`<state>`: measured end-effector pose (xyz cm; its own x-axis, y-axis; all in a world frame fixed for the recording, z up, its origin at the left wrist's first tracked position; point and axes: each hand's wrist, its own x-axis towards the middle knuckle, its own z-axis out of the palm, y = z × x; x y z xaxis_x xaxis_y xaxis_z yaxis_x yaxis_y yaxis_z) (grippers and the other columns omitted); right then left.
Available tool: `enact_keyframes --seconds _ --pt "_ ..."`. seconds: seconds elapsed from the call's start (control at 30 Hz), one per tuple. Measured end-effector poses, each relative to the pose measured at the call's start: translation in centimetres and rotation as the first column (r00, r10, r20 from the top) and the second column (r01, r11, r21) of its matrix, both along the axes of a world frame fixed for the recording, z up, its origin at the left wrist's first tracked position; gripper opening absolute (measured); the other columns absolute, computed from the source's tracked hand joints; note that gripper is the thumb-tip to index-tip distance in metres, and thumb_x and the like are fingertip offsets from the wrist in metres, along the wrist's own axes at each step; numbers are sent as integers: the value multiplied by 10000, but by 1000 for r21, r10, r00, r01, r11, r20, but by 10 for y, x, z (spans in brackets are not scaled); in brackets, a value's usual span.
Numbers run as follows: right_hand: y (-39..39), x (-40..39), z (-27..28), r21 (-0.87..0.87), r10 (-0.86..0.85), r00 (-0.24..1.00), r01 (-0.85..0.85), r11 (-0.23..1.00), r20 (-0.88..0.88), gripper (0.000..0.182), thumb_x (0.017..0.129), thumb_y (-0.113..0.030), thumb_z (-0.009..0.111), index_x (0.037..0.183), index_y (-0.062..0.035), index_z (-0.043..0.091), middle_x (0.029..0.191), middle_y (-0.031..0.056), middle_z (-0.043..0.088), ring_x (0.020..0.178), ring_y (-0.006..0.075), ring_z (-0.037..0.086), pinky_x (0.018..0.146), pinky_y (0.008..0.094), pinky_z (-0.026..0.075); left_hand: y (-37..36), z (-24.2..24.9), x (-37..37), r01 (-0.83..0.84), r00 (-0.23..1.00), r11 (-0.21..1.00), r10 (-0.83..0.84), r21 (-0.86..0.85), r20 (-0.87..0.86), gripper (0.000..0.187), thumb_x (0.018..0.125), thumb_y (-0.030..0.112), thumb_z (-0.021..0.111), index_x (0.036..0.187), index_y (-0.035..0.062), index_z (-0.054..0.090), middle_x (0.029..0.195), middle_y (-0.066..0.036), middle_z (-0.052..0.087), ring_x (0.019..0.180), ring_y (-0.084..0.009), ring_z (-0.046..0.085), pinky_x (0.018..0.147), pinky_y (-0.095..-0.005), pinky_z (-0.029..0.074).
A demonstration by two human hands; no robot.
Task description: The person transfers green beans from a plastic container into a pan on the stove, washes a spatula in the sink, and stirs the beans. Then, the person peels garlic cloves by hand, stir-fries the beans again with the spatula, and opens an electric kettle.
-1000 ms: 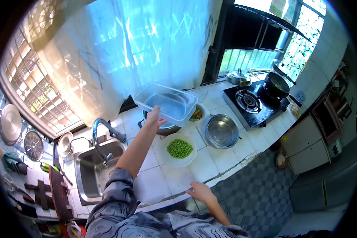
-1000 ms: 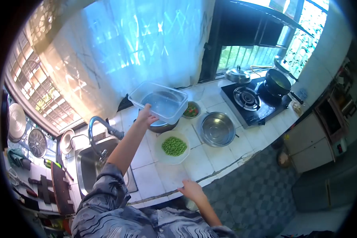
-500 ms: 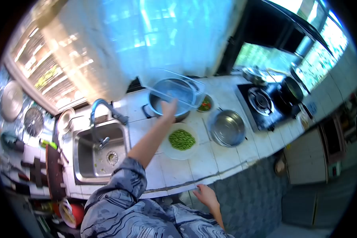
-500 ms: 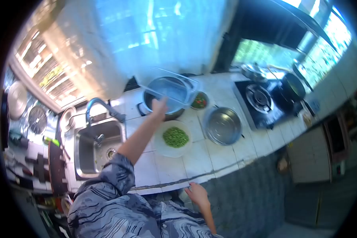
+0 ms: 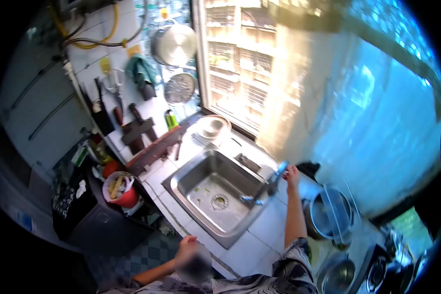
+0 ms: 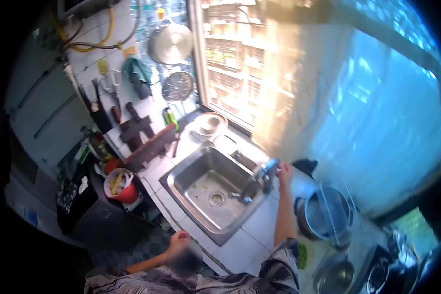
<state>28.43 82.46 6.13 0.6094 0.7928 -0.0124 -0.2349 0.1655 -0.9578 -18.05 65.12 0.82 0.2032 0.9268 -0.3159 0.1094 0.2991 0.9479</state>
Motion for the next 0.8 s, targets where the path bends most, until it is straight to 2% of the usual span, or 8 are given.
enact_keyframes --seconds 0.1,0.27,0.4,0.47,0.63,0.67,0.73,0.8 --pt "62 33 -37 100 466 876 -456 885 -125 297 816 -261 535 980 -14 560 786 98 619 654 174 581 554 272 474 -6 25 -20 88 912 941 56 328 -406 220 780 185 552 950 45 554 800 -69 572 744 -184 558 693 -306 463" --pt "93 41 -67 -249 367 883 -441 862 -292 265 810 -266 532 927 -30 562 844 124 637 688 193 614 585 273 500 -2 -49 -32 105 855 926 102 362 -508 122 811 163 494 822 51 540 749 -78 548 671 -202 530 599 -310 430" --pt "103 46 -65 -350 285 917 -374 859 -280 314 800 -248 536 963 20 549 798 154 631 612 210 598 533 284 495 24 -20 0 111 994 992 -112 65 19 122 790 127 518 888 62 551 824 -42 567 744 -148 533 647 -283 433" --pt "99 39 -60 -342 267 917 -363 867 -296 301 801 -238 532 976 7 552 798 143 632 610 196 593 546 274 492 51 -14 27 59 965 875 74 -481 253 239 797 122 507 1020 48 552 910 -36 581 781 -141 541 679 -268 441" --pt "34 10 -93 226 -277 946 310 923 -165 133 792 -127 481 860 -18 517 728 47 524 589 145 505 537 267 444 133 -1 123 149 952 925 -39 -349 303 344 830 169 467 1158 72 507 1038 -66 536 899 -143 508 729 -266 438" --pt "20 -15 -93 -32 -565 787 577 816 -248 120 805 -101 456 856 -1 499 794 67 536 615 162 524 552 280 457 148 1 141 130 951 912 -4 -388 310 323 835 179 458 1132 71 522 1043 -68 524 908 -145 500 734 -267 435" --pt "-9 -82 -149 -68 -535 845 533 844 -14 207 824 -154 480 949 9 502 854 76 534 721 166 524 648 286 449 174 -8 171 170 940 876 -7 -452 341 338 840 185 461 1160 81 497 1103 -65 490 964 -156 481 780 -284 426" --pt "-23 -159 -187 -83 -191 969 206 975 155 302 842 -207 505 1042 20 505 914 86 533 828 169 524 744 291 441 196 -31 193 209 930 831 -6 -515 368 357 846 191 465 1188 92 472 1163 -61 456 1019 -168 463 826 -302 417"
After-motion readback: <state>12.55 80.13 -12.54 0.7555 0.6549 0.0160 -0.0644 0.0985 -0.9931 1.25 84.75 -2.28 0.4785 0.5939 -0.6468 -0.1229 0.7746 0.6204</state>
